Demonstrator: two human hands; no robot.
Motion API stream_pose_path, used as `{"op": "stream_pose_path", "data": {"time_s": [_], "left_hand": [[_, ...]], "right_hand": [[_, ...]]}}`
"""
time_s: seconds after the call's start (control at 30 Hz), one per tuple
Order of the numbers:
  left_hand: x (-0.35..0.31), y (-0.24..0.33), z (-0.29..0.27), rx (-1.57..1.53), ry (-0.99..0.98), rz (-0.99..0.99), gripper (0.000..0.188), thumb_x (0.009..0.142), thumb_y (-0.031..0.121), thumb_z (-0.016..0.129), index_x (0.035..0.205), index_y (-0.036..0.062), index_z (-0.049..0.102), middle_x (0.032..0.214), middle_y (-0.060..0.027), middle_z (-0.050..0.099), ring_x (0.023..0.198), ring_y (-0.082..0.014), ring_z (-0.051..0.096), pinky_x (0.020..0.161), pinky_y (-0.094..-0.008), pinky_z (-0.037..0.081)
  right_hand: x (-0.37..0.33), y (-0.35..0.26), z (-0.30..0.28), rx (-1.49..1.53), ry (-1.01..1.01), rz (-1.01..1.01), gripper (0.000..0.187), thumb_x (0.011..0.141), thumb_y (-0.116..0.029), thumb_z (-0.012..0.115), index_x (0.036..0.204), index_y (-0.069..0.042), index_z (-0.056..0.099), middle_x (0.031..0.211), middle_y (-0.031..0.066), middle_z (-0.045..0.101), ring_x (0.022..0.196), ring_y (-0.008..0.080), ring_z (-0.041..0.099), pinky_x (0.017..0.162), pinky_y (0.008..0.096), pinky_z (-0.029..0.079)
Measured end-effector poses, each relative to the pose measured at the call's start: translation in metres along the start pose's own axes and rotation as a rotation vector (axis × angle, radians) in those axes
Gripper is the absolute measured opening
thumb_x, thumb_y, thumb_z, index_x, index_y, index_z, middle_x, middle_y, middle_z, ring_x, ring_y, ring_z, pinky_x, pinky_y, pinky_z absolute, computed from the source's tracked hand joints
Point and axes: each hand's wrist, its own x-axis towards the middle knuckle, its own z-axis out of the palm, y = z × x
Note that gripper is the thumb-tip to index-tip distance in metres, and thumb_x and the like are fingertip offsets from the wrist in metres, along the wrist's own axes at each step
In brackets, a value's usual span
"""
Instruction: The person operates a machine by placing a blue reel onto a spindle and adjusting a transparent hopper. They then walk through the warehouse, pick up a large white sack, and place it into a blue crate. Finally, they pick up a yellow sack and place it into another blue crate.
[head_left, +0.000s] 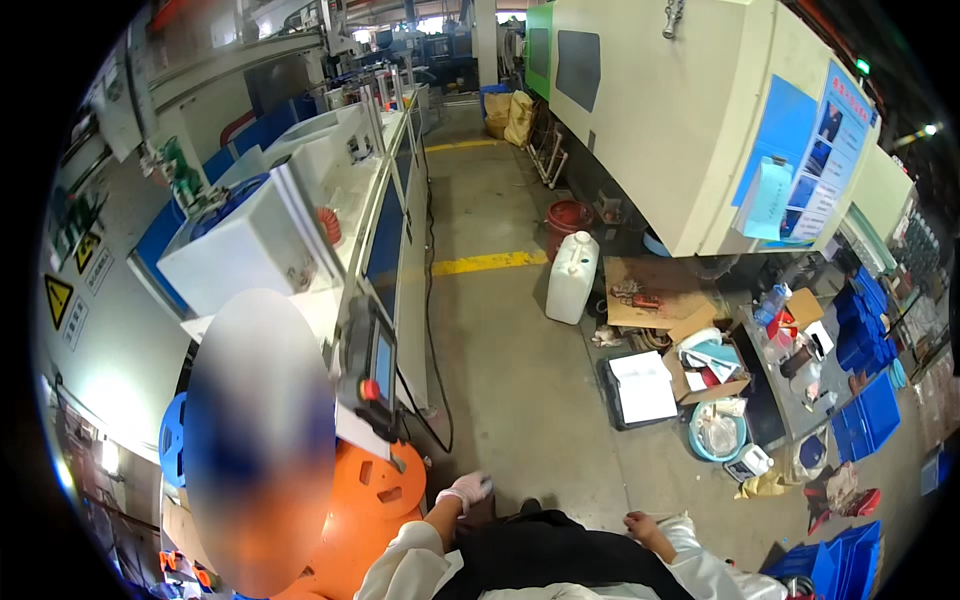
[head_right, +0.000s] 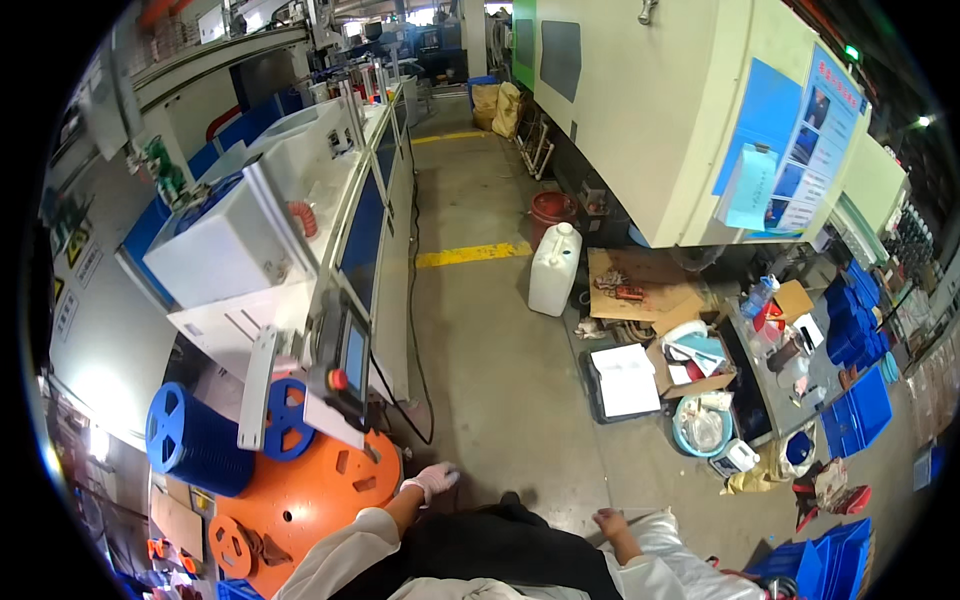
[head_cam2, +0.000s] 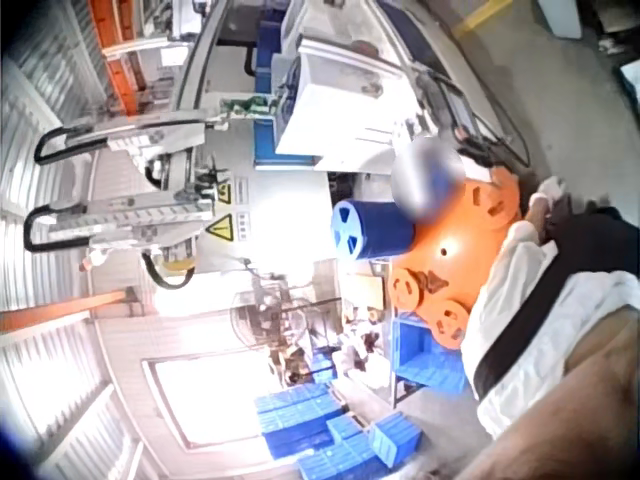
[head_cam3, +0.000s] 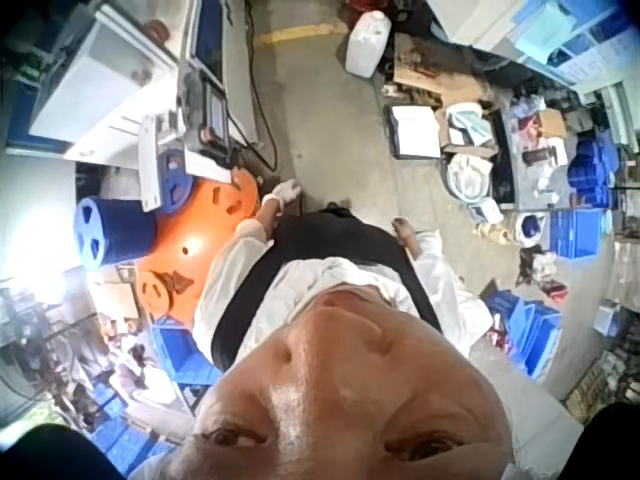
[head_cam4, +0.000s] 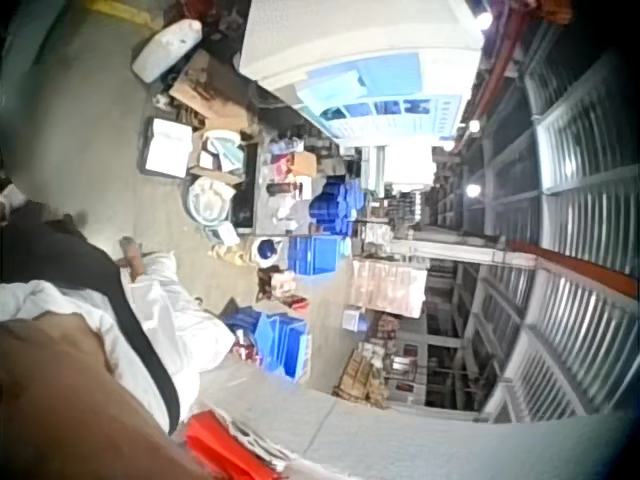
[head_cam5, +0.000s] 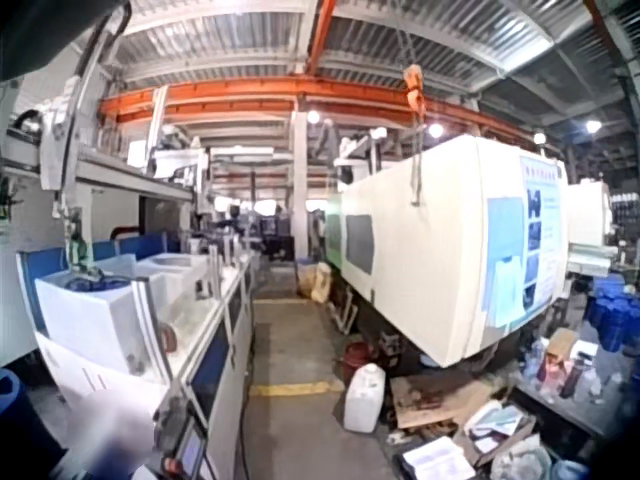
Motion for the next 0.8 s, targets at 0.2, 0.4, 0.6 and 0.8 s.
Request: {"op": "stream_pose_path", "data": {"time_s": [0.2, 0.4, 0.6, 0.8], "left_hand": [[0.113, 0.008, -0.092, -0.18, -0.022, -0.036, 0.048, 0.091, 0.041, 0.049, 0.124, 0.0061, 0.056, 0.119, -0.0193, 0.06, 0.109, -0.0348, 0.057, 0.092, -0.0388, 0.045], [0.249, 0.028, -0.214, -0.257, -0.075, -0.221, 0.05, 0.092, 0.039, 0.051, 0.128, 0.0039, 0.053, 0.123, -0.0179, 0.058, 0.114, -0.0294, 0.055, 0.095, -0.0358, 0.042], [0.358, -0.026, -0.344, -0.25, 0.212, -0.279, 0.048, 0.091, 0.039, 0.049, 0.126, 0.007, 0.055, 0.111, -0.0202, 0.064, 0.107, -0.0334, 0.06, 0.091, -0.0382, 0.045], [0.381, -0.106, -0.358, -0.425, 0.525, -0.592, 0.045, 0.093, 0.038, 0.045, 0.116, 0.0033, 0.061, 0.103, -0.0166, 0.065, 0.096, -0.0315, 0.06, 0.081, -0.041, 0.047]], "right_hand": [[0.127, -0.089, -0.052, 0.049, -0.291, 0.215, 0.036, 0.09, -0.03, 0.061, 0.11, 0.0, 0.062, 0.098, 0.0123, 0.067, 0.093, 0.021, 0.064, 0.08, 0.0338, 0.051], [0.308, -0.159, -0.07, -0.326, -0.274, 0.014, 0.024, 0.086, -0.027, 0.058, 0.097, -0.007, 0.065, 0.091, 0.0114, 0.065, 0.087, 0.0259, 0.063, 0.074, 0.0387, 0.051], [0.593, -0.28, -0.107, -0.557, -0.215, -0.296, 0.031, 0.078, -0.036, 0.06, 0.09, -0.008, 0.068, 0.1, 0.0184, 0.065, 0.096, 0.0363, 0.061, 0.082, 0.0461, 0.048], [0.79, -0.601, -0.127, -0.348, -0.135, -0.573, 0.043, 0.079, -0.036, 0.064, 0.11, -0.006, 0.064, 0.102, 0.0176, 0.066, 0.096, 0.0348, 0.062, 0.085, 0.0396, 0.049]]}}
